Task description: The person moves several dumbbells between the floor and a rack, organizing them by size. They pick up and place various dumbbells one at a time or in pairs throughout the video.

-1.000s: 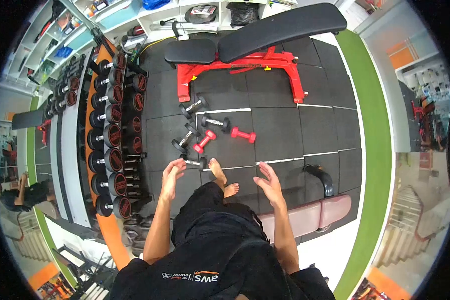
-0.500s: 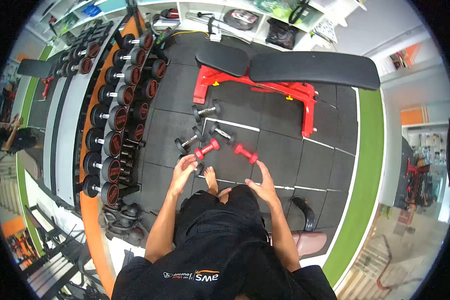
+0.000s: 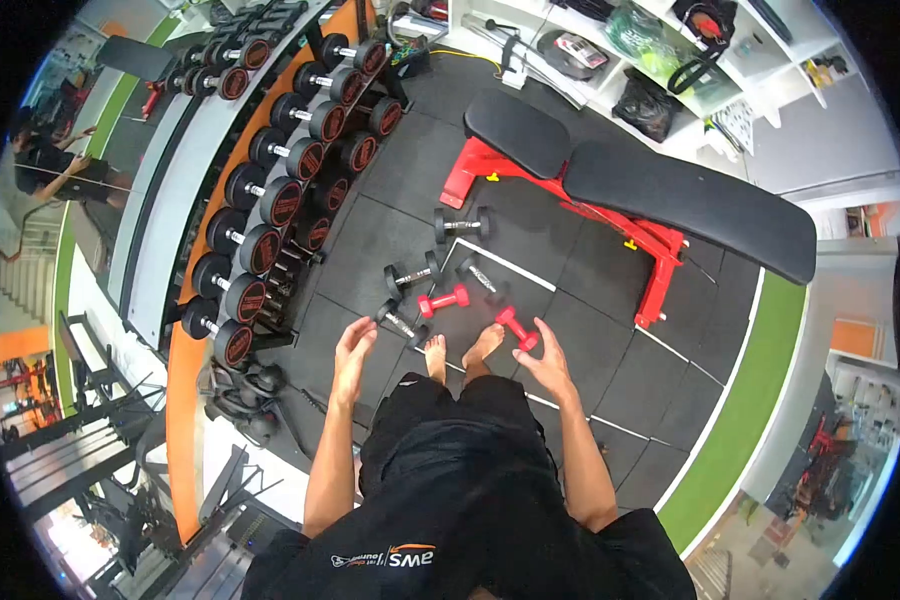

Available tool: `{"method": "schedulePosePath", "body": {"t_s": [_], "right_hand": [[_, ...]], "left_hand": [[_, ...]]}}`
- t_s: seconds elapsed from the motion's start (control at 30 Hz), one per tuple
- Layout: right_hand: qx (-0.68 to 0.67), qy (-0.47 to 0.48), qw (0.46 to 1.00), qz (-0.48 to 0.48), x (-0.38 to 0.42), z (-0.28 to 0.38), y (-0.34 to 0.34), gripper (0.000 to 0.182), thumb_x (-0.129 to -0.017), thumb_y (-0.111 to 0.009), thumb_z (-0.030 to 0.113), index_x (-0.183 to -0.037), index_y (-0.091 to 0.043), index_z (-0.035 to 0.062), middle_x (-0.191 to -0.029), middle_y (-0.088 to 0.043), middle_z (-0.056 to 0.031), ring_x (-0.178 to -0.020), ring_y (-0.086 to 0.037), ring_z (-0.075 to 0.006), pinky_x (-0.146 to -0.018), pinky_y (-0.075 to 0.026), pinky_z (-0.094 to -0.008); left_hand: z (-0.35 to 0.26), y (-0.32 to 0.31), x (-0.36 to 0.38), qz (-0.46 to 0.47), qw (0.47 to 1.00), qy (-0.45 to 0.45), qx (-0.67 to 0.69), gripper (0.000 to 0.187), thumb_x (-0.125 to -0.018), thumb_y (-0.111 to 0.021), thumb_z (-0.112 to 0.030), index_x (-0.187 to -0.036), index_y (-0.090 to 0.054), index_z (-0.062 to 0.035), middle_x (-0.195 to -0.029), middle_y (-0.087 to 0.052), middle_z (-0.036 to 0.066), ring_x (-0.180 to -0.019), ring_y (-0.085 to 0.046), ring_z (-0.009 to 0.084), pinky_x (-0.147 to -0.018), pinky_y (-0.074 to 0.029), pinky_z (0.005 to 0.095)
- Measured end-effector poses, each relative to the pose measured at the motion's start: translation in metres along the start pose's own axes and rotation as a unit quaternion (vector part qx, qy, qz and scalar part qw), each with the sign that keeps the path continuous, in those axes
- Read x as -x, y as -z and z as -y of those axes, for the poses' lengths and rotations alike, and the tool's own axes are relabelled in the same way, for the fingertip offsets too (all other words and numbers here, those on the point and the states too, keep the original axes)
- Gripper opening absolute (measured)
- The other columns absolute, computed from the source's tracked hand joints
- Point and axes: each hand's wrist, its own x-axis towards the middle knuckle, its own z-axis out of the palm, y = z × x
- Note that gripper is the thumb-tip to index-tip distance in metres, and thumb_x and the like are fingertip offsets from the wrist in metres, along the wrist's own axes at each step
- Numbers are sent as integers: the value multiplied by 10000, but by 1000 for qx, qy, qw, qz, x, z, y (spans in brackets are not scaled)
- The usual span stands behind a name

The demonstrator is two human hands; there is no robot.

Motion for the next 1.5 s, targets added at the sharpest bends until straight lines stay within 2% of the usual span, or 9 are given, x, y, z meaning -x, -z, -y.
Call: {"method": "schedulePosePath", "body": {"t_s": [0.17, 0.27, 0.47, 0.7, 0.9, 1.07, 1.23, 1.33, 1.5], "right_hand": [[13, -76, 996, 38, -13, -9, 28, 848, -764, -774, 359, -1469, -373, 111, -1468, -421, -211, -1371, -396, -345, -1121, -330, -416], [65, -70, 995, 26, -12, -50, 30, 829, -753, -785, 315, -1439, -396, 59, -1425, -464, -203, -1322, -455, -332, -1091, -368, -400], [74, -121, 989, 47, 1, -83, 33, 846, -747, -777, 330, -1451, -383, 74, -1436, -456, -216, -1349, -421, -352, -1116, -341, -398], [93, -150, 983, 48, 43, -72, 41, 825, -790, -729, 365, -1476, -362, 91, -1479, -425, -183, -1378, -392, -335, -1131, -318, -402], [96, -141, 985, -23, 90, -84, 63, 827, -759, -747, 347, -1449, -396, 57, -1451, -439, -224, -1362, -409, -341, -1125, -327, -400], [115, -165, 979, -25, 110, -100, 72, 819, -775, -739, 369, -1462, -392, 92, -1475, -425, -195, -1376, -392, -343, -1131, -317, -404], [126, -158, 979, -2, 98, -119, 75, 845, -748, -764, 369, -1455, -399, 85, -1460, -437, -204, -1365, -406, -342, -1122, -331, -405], [90, -141, 986, -16, 82, -131, 76, 831, -745, -770, 350, -1445, -409, 85, -1445, -449, -208, -1351, -421, -341, -1114, -341, -405], [63, -153, 986, -27, 36, -183, 51, 787, -755, -769, 320, -1412, -433, 45, -1397, -499, -206, -1317, -460, -336, -1103, -354, -406]], "left_hand": [[10, -23, 10, -16, 1000, 8, -7, 505, -901, -661, -289, -1326, -532, -49, -1303, -587, 109, -1218, -531, 214, -1005, -405, 358], [17, -36, 19, -23, 1000, 12, -10, 496, -901, -669, -271, -1325, -534, -53, -1304, -590, 108, -1206, -539, 212, -1001, -409, 357], [32, -42, 26, -10, 1000, 16, -4, 491, -891, -683, -224, -1325, -531, -49, -1301, -592, 124, -1208, -540, 213, -1004, -412, 349], [41, -47, 28, 21, 999, 0, 31, 514, -862, -707, -155, -1319, -519, -12, -1304, -574, 158, -1205, -551, 233, -1031, -422, 355], [80, -53, 16, 69, 996, 20, 42, 546, -844, -720, -120, -1330, -501, -2, -1308, -563, 164, -1201, -558, 233, -1018, -447, 353], [107, -61, 7, 60, 997, 18, 34, 602, -809, -741, -95, -1356, -494, -46, -1311, -557, 174, -1200, -556, 258, -1008, -460, 367], [123, -87, 3, -13, 996, -20, -88, 773, -722, -837, -248, -1387, -483, -72, -1286, -601, 173, -1197, -565, 265, -994, -465, 386], [137, -110, -1, 3, 985, -29, -170, 784, -732, -825, -214, -1413, -458, -88, -1361, -543, 161, -1246, -518, 284, -1037, -427, 390], [165, -145, -28, 44, 940, -39, -335, 823, -652, -840, -247, -1381, -486, -99, -1328, -556, 189, -1238, -522, 350, -1040, -423, 402]]}}
